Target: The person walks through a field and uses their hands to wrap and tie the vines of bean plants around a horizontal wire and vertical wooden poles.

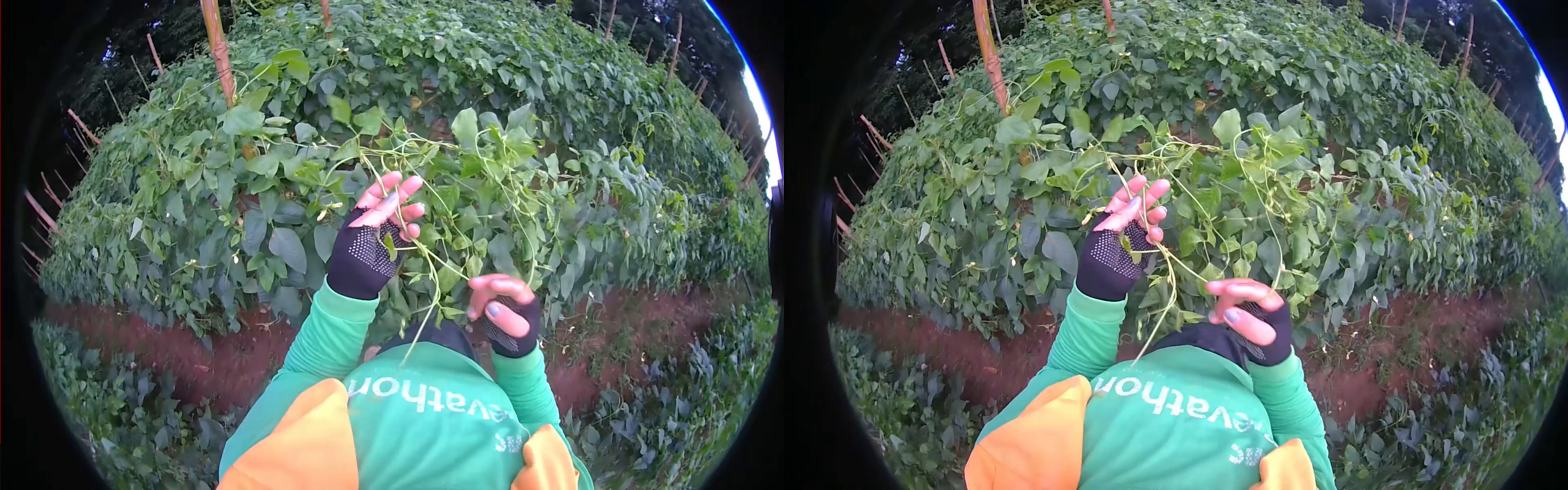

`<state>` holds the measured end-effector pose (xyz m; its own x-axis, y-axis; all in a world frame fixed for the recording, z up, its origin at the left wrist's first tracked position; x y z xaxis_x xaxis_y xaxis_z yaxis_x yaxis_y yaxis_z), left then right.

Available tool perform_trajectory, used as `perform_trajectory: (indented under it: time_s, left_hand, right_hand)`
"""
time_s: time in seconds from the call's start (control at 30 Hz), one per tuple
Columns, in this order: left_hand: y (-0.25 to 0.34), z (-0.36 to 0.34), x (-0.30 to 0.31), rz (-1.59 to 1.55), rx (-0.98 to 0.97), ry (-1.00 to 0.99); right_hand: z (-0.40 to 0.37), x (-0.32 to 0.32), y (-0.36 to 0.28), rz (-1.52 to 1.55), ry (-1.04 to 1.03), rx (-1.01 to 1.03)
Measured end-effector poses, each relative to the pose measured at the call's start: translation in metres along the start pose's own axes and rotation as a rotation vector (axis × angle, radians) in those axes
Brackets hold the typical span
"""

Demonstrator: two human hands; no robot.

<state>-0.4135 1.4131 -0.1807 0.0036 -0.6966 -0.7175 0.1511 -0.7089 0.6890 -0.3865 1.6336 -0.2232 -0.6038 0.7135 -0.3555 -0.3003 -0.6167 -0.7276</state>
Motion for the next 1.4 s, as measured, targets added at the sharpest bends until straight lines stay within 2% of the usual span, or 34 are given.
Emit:
perform_trajectory:
  time_s: [0.1, 0.2, 0.27, 0.33, 0.4, 0.53, 0.6, 0.67, 0.73, 0.77, 0.83, 0.87, 0.93, 1.03, 1.07, 1.13, 1.2, 1.27, 1.33, 1.4]
  left_hand:
    - [0.001, -0.006, 0.003, -0.110, 0.071, -0.053]
    - [-0.003, -0.010, 0.018, -0.135, 0.045, -0.060]
    - [0.000, -0.016, 0.025, -0.139, 0.025, -0.009]
    - [0.004, -0.022, 0.031, -0.277, 0.029, 0.021]
    - [0.006, -0.025, 0.044, -0.328, -0.004, 0.038]
    - [0.007, -0.036, 0.061, -0.321, 0.024, 0.062]
    - [0.004, -0.042, 0.067, -0.286, 0.039, 0.062]
    - [0.002, -0.047, 0.072, -0.186, 0.099, 0.073]
    - [0.002, -0.053, 0.077, -0.150, 0.104, 0.103]
    - [0.004, -0.056, 0.079, -0.101, 0.111, 0.139]
    - [0.005, -0.062, 0.084, -0.012, 0.110, 0.201]
    - [0.004, -0.065, 0.089, -0.011, 0.108, 0.206]
    - [0.002, -0.069, 0.097, 0.034, 0.115, 0.147]
    - [-0.002, -0.075, 0.099, 0.110, 0.131, 0.165]
    - [-0.004, -0.076, 0.100, 0.147, 0.142, 0.172]
    - [-0.004, -0.078, 0.099, 0.235, 0.121, 0.179]
    - [-0.004, -0.078, 0.101, 0.283, 0.129, 0.146]
    - [-0.003, -0.081, 0.102, 0.326, 0.136, 0.134]
    - [-0.004, -0.084, 0.106, 0.325, 0.121, 0.110]
    - [-0.005, -0.085, 0.107, 0.346, 0.110, 0.099]
  right_hand:
    - [-0.009, 0.011, -0.007, 0.170, -0.040, 0.002]
    - [-0.009, 0.011, -0.015, 0.333, 0.017, -0.026]
    - [-0.014, 0.013, -0.014, 0.421, 0.055, -0.034]
    - [-0.020, 0.019, -0.013, 0.502, 0.091, -0.039]
    - [-0.026, 0.025, -0.015, 0.532, -0.099, 0.072]
    - [-0.025, 0.043, -0.030, 0.498, -0.243, 0.046]
    - [-0.020, 0.048, -0.034, 0.330, -0.141, 0.044]
    - [-0.009, 0.045, -0.036, 0.286, -0.111, 0.030]
    - [0.000, 0.038, -0.034, -0.104, 0.047, -0.153]
    - [0.007, 0.033, -0.030, -0.103, 0.043, -0.158]
    - [0.027, 0.022, -0.014, -0.373, -0.013, -0.345]
    - [0.036, 0.016, -0.005, -0.369, -0.016, -0.348]
    - [0.056, 0.010, 0.019, -0.605, -0.103, -0.272]
    - [0.084, 0.022, 0.071, -0.916, -0.183, 0.008]
    - [0.089, 0.025, 0.086, -0.917, -0.182, 0.007]
    - [0.102, 0.022, 0.103, -1.052, -0.201, 0.147]
    - [0.123, 0.015, 0.104, -1.002, -0.178, 0.164]
    - [0.150, 0.011, 0.101, -1.124, -0.067, 0.484]
    - [0.178, 0.012, 0.101, -1.306, -0.095, 0.386]
    - [0.199, 0.015, 0.107, -1.572, -0.250, 0.210]
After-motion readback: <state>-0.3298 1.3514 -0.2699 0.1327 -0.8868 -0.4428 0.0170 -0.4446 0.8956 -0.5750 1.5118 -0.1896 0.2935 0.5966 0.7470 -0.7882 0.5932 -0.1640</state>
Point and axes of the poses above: each hand's wrist, its own z-axis towards the middle knuckle, its own x-axis out of the back of the hand, y = z × x, the point moved 2 cm from there along z, towards the middle knuckle, and after that the axes turned 1 degree about y, right-handed, at the moved point
